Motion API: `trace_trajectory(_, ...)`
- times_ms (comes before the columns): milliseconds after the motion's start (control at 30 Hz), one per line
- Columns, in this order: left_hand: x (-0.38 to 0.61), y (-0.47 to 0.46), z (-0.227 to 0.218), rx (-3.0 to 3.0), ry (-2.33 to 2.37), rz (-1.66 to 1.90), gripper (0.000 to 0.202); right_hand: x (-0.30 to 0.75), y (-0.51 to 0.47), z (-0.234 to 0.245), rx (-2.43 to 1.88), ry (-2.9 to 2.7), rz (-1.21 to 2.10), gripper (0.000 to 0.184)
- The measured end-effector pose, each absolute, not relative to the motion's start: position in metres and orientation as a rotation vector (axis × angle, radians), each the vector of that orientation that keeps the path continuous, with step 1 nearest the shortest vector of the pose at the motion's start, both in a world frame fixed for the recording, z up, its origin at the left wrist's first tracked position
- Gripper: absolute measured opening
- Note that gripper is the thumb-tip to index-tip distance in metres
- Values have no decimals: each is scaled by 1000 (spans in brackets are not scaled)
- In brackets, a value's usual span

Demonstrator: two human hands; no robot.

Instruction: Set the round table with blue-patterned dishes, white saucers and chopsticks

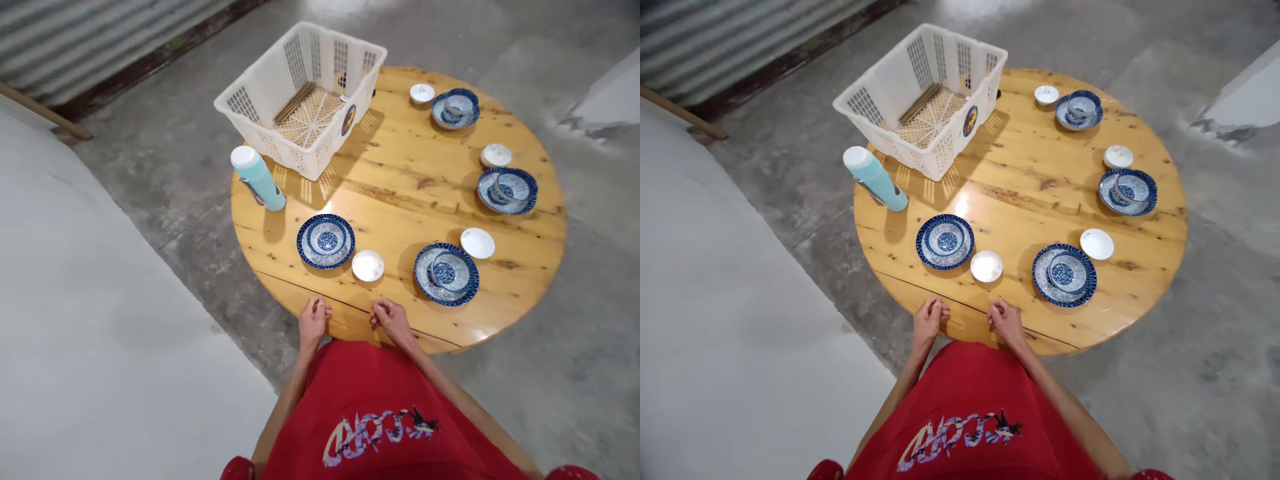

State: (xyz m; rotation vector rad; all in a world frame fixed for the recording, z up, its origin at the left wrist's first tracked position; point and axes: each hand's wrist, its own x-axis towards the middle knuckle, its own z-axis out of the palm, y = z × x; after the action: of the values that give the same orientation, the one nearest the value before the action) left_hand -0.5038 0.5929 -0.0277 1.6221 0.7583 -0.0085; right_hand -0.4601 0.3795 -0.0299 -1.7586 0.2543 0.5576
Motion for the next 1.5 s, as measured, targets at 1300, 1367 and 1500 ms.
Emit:
trace_trajectory(1300, -550, 451, 25, 1506, 142, -559, 53, -551, 301, 20, -1691, -126, 427, 32)
trace_trajectory(1367, -559, 432, 22, 1559, 132, -564, 52, -563, 279, 17, -1715, -137, 422, 33)
trace_trajectory(1500, -577, 396, 24, 1636, 108, -562, 48, -584, 239, 10, -1761, -141, 406, 33)
